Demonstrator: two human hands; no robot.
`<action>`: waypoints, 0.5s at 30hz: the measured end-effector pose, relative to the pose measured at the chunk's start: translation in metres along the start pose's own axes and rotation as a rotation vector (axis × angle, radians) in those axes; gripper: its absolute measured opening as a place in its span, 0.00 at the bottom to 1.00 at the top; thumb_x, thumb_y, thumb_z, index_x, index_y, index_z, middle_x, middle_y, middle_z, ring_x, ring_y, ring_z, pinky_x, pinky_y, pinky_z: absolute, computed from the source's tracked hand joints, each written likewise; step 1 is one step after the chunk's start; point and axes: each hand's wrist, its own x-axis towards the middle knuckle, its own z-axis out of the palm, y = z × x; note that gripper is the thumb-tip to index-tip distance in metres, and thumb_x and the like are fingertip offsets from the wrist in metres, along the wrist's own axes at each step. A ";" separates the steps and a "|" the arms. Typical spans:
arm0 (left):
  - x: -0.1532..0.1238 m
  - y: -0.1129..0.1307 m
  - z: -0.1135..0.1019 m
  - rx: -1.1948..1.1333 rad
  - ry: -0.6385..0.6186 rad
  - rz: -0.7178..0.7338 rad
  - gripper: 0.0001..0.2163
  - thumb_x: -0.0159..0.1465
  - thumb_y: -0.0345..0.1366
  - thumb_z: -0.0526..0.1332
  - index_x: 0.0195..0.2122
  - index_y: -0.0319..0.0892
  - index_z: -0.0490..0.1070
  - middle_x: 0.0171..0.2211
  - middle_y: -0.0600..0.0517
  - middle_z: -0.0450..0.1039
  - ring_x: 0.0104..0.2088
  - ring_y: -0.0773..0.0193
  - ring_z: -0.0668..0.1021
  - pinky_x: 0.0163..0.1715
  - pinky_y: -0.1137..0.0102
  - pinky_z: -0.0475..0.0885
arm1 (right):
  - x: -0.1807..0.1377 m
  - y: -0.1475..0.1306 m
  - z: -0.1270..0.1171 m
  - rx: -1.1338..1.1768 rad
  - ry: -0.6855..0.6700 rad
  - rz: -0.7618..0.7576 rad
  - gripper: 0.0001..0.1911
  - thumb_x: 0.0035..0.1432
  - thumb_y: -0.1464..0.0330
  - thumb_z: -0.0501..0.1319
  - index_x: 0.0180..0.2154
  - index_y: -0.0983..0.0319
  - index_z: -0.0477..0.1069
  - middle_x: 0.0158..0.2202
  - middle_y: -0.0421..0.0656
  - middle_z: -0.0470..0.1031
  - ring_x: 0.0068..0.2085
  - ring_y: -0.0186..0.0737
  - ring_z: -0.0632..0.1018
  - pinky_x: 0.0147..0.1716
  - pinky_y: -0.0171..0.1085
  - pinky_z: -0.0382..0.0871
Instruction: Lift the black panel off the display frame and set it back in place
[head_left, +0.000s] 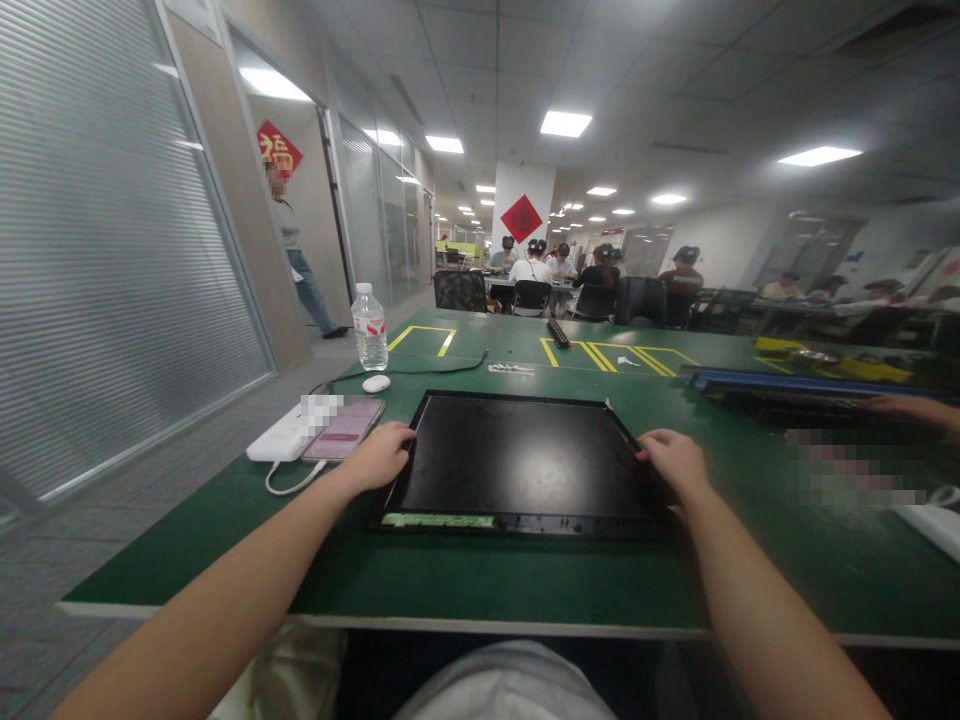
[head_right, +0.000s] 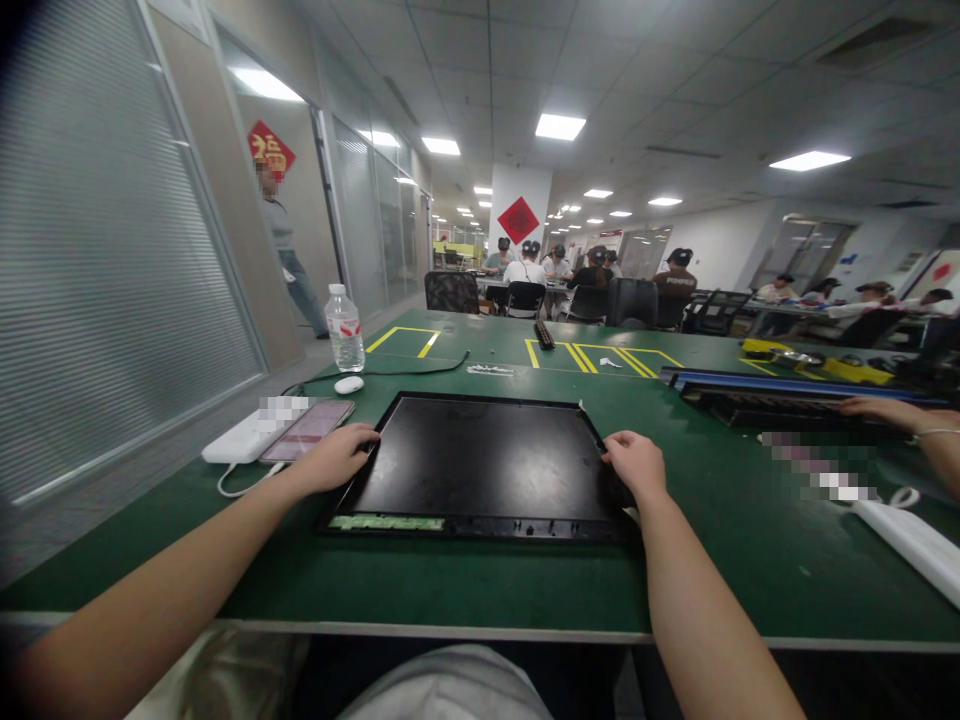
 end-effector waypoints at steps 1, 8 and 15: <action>0.000 -0.001 0.000 -0.013 0.002 -0.001 0.23 0.55 0.25 0.53 0.49 0.34 0.79 0.53 0.39 0.77 0.56 0.50 0.76 0.60 0.62 0.67 | 0.000 0.000 0.000 -0.001 0.004 -0.005 0.13 0.52 0.63 0.59 0.35 0.60 0.79 0.27 0.43 0.81 0.35 0.44 0.80 0.31 0.36 0.64; 0.002 -0.001 -0.002 -0.071 -0.008 -0.028 0.24 0.54 0.26 0.54 0.50 0.34 0.79 0.54 0.40 0.76 0.57 0.51 0.76 0.61 0.64 0.66 | 0.001 0.002 0.001 -0.019 0.005 -0.014 0.14 0.52 0.63 0.58 0.35 0.59 0.79 0.27 0.43 0.81 0.36 0.44 0.80 0.31 0.36 0.64; 0.000 -0.001 -0.002 -0.104 0.008 -0.033 0.24 0.53 0.27 0.54 0.50 0.36 0.79 0.55 0.41 0.76 0.57 0.50 0.76 0.61 0.63 0.66 | 0.002 0.003 -0.001 -0.038 -0.003 -0.007 0.14 0.52 0.62 0.58 0.36 0.59 0.79 0.28 0.43 0.81 0.36 0.45 0.79 0.31 0.37 0.64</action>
